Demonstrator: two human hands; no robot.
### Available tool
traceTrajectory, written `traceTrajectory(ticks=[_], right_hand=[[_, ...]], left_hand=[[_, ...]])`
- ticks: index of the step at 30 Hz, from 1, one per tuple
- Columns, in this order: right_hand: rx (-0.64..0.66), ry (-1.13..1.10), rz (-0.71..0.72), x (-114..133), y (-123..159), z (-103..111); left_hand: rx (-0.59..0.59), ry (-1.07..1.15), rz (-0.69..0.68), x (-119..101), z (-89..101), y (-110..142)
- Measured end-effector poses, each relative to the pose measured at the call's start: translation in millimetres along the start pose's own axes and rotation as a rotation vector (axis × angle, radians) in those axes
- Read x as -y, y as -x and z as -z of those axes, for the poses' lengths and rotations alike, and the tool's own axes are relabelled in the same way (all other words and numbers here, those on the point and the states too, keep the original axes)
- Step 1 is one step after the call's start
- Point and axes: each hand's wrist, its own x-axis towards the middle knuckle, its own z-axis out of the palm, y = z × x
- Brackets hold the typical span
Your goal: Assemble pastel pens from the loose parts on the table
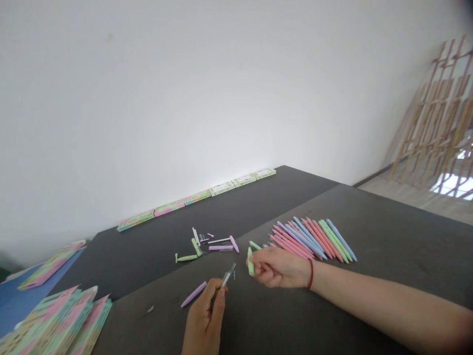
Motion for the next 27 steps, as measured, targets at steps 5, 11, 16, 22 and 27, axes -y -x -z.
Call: traceTrajectory(ticks=[5, 11, 16, 22, 27], right_hand=[[0.188, -0.731, 0.009, 11.2, 5.2, -0.5], [0.19, -0.858, 0.061, 17.1, 14.8, -11.4], [0.071, -0.616, 0.168, 7.6, 8.5, -11.9], [-0.234, -0.039, 0.527, -14.3, -3.1, -17.0], [-0.269, 0.026, 0.59, -15.8, -4.5, -17.8]], left_hand=[[0.062, 0.035, 0.021, 3.1, -2.9, 0.4], [0.142, -0.024, 0.023, 2.4, -1.8, 2.6], [0.127, -0.089, 0.003, -1.3, 2.4, 1.2], [0.154, -0.239, -0.011, 0.5, 8.2, -3.7], [0.142, -0.45, -0.058, 6.4, 10.1, -6.9]])
